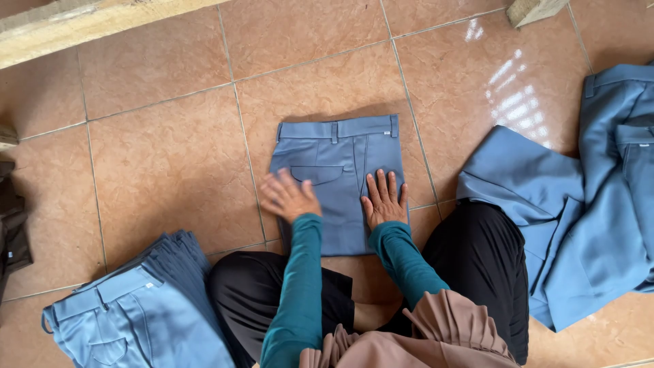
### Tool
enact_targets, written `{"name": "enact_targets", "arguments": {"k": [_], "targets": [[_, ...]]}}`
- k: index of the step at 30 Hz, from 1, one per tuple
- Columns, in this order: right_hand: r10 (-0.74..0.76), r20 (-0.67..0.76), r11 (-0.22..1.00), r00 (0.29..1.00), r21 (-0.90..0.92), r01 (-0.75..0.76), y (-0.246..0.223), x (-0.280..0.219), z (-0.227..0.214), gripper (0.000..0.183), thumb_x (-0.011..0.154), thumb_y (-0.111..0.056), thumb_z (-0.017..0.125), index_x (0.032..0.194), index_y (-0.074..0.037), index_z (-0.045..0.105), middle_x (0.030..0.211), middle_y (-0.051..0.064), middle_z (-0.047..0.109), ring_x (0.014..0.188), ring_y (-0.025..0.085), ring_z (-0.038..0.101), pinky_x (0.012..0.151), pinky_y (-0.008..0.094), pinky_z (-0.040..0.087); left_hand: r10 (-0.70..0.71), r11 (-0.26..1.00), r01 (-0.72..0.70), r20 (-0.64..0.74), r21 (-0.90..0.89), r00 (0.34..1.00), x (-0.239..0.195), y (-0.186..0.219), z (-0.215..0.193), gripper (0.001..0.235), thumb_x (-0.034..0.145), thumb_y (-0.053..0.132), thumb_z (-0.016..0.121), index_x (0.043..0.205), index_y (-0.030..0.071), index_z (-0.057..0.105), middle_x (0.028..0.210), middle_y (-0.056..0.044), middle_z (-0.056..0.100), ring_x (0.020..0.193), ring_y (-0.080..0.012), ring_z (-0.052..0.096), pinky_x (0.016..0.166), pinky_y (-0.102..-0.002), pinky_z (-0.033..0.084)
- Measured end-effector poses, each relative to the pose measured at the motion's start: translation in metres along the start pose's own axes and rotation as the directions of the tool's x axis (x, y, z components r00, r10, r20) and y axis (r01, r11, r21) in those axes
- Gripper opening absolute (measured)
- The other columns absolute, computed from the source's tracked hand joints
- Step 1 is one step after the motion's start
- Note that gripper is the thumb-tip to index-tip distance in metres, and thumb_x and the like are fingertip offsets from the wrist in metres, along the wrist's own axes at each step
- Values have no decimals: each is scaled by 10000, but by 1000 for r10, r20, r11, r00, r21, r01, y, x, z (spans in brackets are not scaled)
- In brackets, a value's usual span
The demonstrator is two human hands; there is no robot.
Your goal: The person sits on a tiled floor and folds a pair of blue trousers by hand. They smooth the fabric, fold the legs together, and then fold the garment into a compact rectangle, placing it on a stack of similar trousers.
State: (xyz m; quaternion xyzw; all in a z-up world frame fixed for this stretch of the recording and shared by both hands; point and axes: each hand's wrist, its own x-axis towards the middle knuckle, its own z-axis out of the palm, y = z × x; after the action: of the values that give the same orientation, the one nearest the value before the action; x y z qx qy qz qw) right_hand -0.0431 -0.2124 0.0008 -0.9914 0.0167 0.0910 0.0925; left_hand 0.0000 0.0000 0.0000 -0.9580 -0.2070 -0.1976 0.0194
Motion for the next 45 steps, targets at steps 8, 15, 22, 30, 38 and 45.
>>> {"name": "enact_targets", "arguments": {"k": [8,15,22,30,38,45], "targets": [[-10,39,1000,999,2,10,1,-3,-11,621,1068,-590,141,1642,-368,63,1731,-58,-19,1583,236,-88,1261,532,-104,589,796,-441,364,-414,721,-24,60,-23,621,1049,615,258,1623,418,124,1724,-11,106,1585,-303,42,1259,-575,10],[-24,22,1000,999,-18,24,0,-3,-10,617,1075,-577,142,1645,-361,46,1731,-57,-34,1581,243,-90,1259,535,-103,504,861,-412,404,-297,763,1,41,-7,631,1056,612,234,1630,392,93,1729,-1,47,1588,-258,43,1270,-533,61],[-12,-19,1000,1000,3,12,-9,7,-11,641,1068,-620,137,1647,-360,49,1732,-10,-35,1579,276,-90,1232,604,-139,474,872,-409,260,-269,841,1,34,-8,646,1052,599,299,1632,356,152,1712,10,124,1570,-276,109,1257,-537,112],[-64,-27,998,998,17,64,-8,57,-29,679,1039,-672,153,1644,-369,93,1735,-47,17,1589,230,-54,1251,604,-82,476,870,-394,299,-297,827,6,34,-12,654,1044,592,328,1631,358,158,1717,20,117,1572,-278,100,1259,-539,110],[-70,-16,997,997,28,71,-8,59,-31,677,1044,-661,131,1649,-361,89,1738,-44,14,1590,231,-61,1248,606,-82,425,892,-341,289,-298,858,1,32,-4,613,1056,589,281,1624,384,176,1719,22,116,1580,-284,91,1266,-544,86],[-54,43,998,998,24,53,-9,57,-38,672,1039,-668,117,1645,-389,34,1733,-65,-41,1585,224,-95,1246,605,-89,107,980,-62,239,-188,965,-19,-12,12,576,1077,482,310,1629,377,186,1700,-89,152,1557,-335,147,1243,-533,146]]}}
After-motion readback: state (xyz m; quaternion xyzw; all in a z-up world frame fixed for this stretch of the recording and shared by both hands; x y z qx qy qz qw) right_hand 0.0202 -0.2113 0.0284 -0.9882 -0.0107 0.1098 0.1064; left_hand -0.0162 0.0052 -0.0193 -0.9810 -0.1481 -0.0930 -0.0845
